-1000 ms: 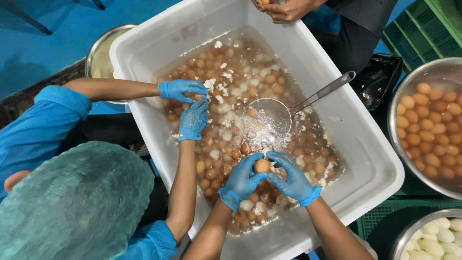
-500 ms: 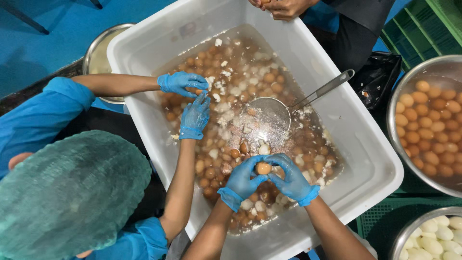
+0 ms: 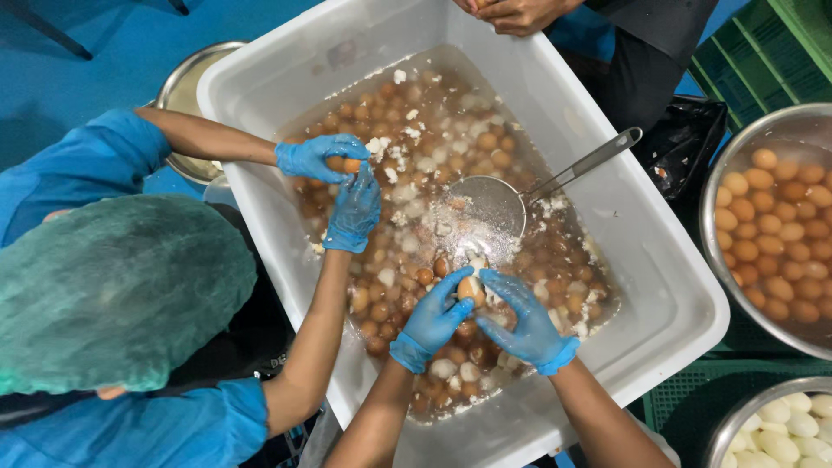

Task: The person peels boiled quail eggs by hand over a large tub of water, removing the shells and dropping them into the water, then places the peeled white eggs into a nearby bowl of peeled eggs. Other workers around the tub perform the same peeling work.

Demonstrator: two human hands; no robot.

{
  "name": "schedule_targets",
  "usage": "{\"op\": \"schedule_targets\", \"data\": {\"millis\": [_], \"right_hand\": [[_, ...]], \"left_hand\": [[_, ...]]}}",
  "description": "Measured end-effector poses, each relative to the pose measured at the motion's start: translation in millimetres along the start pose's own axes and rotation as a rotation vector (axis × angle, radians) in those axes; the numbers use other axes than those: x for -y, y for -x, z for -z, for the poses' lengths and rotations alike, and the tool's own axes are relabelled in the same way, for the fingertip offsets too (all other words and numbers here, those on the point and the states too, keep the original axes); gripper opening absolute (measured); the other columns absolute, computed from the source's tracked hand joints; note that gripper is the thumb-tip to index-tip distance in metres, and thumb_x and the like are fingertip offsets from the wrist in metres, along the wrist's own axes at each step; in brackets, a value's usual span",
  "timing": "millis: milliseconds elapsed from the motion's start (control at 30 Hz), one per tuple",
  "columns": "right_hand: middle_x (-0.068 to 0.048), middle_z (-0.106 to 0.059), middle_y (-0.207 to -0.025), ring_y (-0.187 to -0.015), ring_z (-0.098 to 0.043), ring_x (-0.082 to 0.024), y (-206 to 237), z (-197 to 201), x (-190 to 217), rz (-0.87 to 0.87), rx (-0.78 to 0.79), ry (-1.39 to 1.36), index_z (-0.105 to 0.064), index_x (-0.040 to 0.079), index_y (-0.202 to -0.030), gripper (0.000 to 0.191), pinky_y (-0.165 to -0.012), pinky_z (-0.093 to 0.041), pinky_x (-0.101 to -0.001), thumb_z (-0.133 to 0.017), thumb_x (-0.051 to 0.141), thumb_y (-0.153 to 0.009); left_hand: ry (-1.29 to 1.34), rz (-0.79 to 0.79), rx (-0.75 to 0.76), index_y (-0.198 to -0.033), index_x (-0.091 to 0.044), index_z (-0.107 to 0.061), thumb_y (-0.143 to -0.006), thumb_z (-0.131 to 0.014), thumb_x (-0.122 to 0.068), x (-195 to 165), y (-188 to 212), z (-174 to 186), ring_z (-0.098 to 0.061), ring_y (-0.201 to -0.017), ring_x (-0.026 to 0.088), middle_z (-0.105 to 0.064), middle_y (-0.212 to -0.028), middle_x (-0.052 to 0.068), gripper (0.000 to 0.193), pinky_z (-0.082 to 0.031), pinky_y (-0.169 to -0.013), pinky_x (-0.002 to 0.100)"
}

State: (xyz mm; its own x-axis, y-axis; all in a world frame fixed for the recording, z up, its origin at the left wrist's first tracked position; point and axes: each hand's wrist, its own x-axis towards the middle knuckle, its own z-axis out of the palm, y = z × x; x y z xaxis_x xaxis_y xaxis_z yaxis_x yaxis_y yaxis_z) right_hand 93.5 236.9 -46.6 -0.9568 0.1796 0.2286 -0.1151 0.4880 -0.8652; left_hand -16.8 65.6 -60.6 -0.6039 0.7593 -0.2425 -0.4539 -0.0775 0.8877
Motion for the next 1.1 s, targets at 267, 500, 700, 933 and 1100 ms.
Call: {"op": "schedule_targets", "data": {"millis": [267, 500, 700, 933, 1100], "right_hand": [[-0.012, -0.067, -0.129, -0.116, -0.063, -0.032, 4.8, -9.1, -14.9, 0.081, -0.036, 0.133, -0.064, 0.008, -0.132, 0.054, -0.100, -0.051, -0.0428, -0.083, 0.013, -0.081], [-0.014, -0.067, -0.125, -0.113, -0.063, -0.033, 2.0, -7.6, -8.3, 0.113, -0.072, 0.104, -0.063, 0.005, -0.132, 0.056, -0.097, -0.051, -0.0434, -0.081, 0.010, -0.080], [-0.011, -0.068, -0.115, -0.104, -0.064, -0.029, 2.7, -7.7, -8.2, 0.085, -0.069, 0.160, -0.066, 0.007, -0.131, 0.055, -0.090, -0.052, -0.0415, -0.084, 0.013, -0.079], [-0.012, -0.068, -0.116, -0.105, -0.064, -0.030, 5.1, -8.7, -6.9, 0.052, -0.096, 0.119, -0.066, 0.008, -0.132, 0.055, -0.091, -0.052, -0.0419, -0.083, 0.011, -0.079], [-0.011, -0.071, -0.119, -0.106, -0.064, -0.029, 2.6, -10.5, -3.4, 0.102, -0.109, 0.115, -0.065, 0.007, -0.133, 0.056, -0.092, -0.052, -0.0414, -0.082, 0.011, -0.079]], "left_hand": [[-0.115, -0.022, 0.012, -0.148, -0.005, -0.050, -0.098, -0.064, -0.003, 0.2, -1.3, -1.9, -0.065, -0.108, 0.014, -0.064, -0.128, 0.008, 0.052, -0.056, -0.092, 0.027], [0.012, 0.008, 0.049, -0.148, -0.005, -0.049, -0.101, -0.060, -0.008, 0.5, -0.4, 2.0, -0.065, -0.109, 0.017, -0.062, -0.131, 0.009, 0.049, -0.059, -0.090, 0.031], [0.069, 0.043, 0.042, -0.147, -0.005, -0.048, -0.102, -0.058, -0.010, -0.6, -1.3, 2.0, -0.064, -0.114, 0.015, -0.061, -0.136, 0.007, 0.047, -0.059, -0.090, 0.030], [0.130, 0.073, 0.018, -0.148, -0.005, -0.050, -0.103, -0.059, -0.015, -3.1, 0.4, 4.1, -0.065, -0.114, 0.016, -0.062, -0.136, 0.008, 0.046, -0.058, -0.090, 0.031], [0.191, 0.133, -0.026, -0.146, -0.005, -0.051, -0.102, -0.058, -0.016, -2.8, -0.6, 5.0, -0.066, -0.114, 0.019, -0.063, -0.132, 0.010, 0.045, -0.060, -0.091, 0.033]]}}
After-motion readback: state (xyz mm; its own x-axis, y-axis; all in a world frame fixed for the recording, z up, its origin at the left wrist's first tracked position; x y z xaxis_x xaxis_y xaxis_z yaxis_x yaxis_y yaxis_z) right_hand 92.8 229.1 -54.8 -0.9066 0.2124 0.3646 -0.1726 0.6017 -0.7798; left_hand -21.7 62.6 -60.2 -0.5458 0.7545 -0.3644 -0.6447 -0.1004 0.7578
